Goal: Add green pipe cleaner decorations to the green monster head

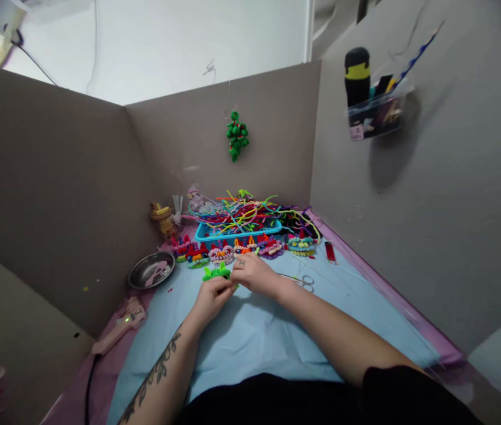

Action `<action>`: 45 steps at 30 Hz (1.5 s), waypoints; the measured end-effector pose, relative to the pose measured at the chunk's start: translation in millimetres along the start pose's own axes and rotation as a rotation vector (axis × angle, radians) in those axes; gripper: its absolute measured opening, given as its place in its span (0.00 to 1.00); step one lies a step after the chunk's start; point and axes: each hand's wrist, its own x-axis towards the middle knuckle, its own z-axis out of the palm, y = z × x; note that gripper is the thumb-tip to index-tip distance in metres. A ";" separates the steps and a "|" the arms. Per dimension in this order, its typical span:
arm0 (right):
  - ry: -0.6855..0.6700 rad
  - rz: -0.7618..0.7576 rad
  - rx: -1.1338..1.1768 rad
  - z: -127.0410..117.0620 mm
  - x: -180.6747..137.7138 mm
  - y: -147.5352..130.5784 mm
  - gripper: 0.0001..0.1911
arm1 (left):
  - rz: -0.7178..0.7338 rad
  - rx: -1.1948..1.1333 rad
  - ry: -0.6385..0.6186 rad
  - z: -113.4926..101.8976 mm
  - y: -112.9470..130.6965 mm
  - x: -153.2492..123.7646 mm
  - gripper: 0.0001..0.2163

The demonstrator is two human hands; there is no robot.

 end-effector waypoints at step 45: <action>0.291 0.683 0.737 16.3 4.5 -17.1 0.10 | -0.379 -0.636 0.238 -3.9 4.1 2.0 0.24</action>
